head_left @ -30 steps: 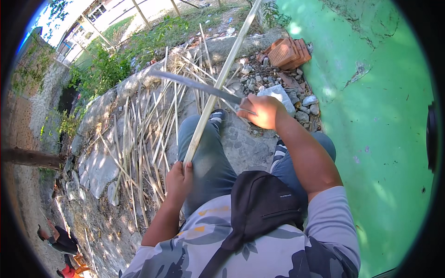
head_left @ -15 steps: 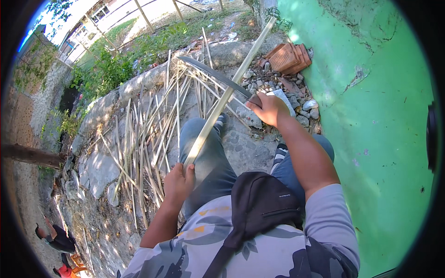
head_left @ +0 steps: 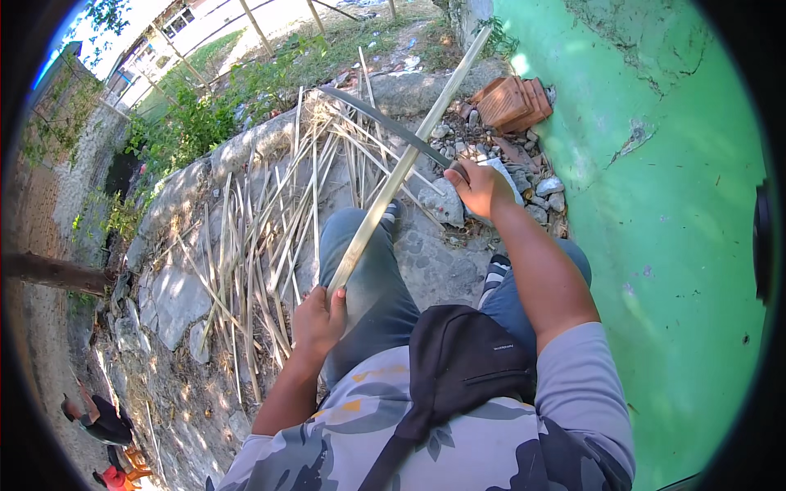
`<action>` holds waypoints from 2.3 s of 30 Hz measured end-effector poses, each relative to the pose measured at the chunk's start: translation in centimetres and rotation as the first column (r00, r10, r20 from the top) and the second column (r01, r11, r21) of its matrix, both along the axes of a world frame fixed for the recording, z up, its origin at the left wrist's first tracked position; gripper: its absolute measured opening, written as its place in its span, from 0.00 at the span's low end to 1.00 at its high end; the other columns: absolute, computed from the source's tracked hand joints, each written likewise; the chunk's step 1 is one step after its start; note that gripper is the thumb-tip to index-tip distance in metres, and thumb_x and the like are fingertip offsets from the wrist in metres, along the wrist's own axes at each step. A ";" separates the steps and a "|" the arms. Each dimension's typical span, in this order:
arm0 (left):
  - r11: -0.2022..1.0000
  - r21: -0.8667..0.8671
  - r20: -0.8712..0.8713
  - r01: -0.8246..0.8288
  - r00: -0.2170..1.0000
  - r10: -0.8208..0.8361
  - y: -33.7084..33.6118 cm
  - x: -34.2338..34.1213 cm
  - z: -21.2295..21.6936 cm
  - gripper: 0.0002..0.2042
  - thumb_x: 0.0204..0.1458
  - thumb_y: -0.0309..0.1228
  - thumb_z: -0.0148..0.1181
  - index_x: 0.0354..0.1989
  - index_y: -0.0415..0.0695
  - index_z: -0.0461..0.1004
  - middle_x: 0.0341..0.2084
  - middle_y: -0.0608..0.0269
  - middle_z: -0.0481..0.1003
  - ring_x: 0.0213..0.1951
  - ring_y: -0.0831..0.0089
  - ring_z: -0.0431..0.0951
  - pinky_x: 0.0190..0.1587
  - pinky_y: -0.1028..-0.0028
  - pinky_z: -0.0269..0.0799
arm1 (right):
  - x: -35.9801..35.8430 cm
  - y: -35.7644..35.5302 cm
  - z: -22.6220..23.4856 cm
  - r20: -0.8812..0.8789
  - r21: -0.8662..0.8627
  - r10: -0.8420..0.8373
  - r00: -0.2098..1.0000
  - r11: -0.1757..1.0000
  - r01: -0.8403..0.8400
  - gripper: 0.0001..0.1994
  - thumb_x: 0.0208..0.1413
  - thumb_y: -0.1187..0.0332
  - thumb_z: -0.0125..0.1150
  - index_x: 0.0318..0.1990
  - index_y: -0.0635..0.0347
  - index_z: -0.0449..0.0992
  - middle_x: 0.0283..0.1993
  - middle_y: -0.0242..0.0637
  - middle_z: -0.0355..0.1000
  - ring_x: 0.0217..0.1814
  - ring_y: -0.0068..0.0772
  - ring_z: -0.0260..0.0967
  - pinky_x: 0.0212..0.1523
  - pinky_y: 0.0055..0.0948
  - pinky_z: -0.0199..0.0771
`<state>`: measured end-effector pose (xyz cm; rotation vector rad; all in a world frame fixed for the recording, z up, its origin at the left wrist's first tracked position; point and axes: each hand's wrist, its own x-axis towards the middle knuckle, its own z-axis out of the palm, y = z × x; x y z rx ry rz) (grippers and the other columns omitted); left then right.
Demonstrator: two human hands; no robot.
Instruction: The person picks up a bamboo strip and a machete, then scrapes and shaves along the length of the bamboo strip using the machete.
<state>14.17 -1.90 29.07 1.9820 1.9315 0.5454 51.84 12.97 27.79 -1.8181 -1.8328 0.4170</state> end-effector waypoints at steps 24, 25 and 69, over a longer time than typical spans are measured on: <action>0.998 -0.027 0.207 -0.062 0.976 0.066 -0.6 -0.7 -0.8 0.20 0.62 0.44 0.61 0.29 0.37 0.73 0.18 0.43 0.72 0.22 0.43 0.74 0.27 0.56 0.67 | 0.6 0.2 -0.4 -0.265 0.204 -0.123 0.956 0.962 0.180 0.28 0.68 0.41 0.52 0.38 0.61 0.78 0.29 0.51 0.77 0.37 0.61 0.77 0.35 0.49 0.74; 0.997 -0.026 0.216 -0.070 0.974 0.073 -0.6 -0.7 -0.9 0.20 0.62 0.44 0.60 0.29 0.37 0.73 0.18 0.42 0.73 0.23 0.42 0.74 0.27 0.56 0.68 | 0.2 -0.1 -0.1 -0.246 0.232 -0.026 0.969 0.969 0.085 0.27 0.68 0.42 0.52 0.38 0.61 0.78 0.29 0.51 0.77 0.36 0.62 0.77 0.35 0.49 0.73; 0.994 -0.107 -0.024 0.026 0.999 -0.029 -2.5 -0.6 5.8 0.24 0.62 0.52 0.58 0.36 0.38 0.76 0.26 0.44 0.78 0.31 0.44 0.79 0.36 0.53 0.71 | 0.1 -5.4 7.2 0.175 0.510 0.292 0.940 0.790 -0.340 0.20 0.54 0.45 0.68 0.25 0.51 0.75 0.19 0.39 0.72 0.24 0.52 0.75 0.28 0.46 0.73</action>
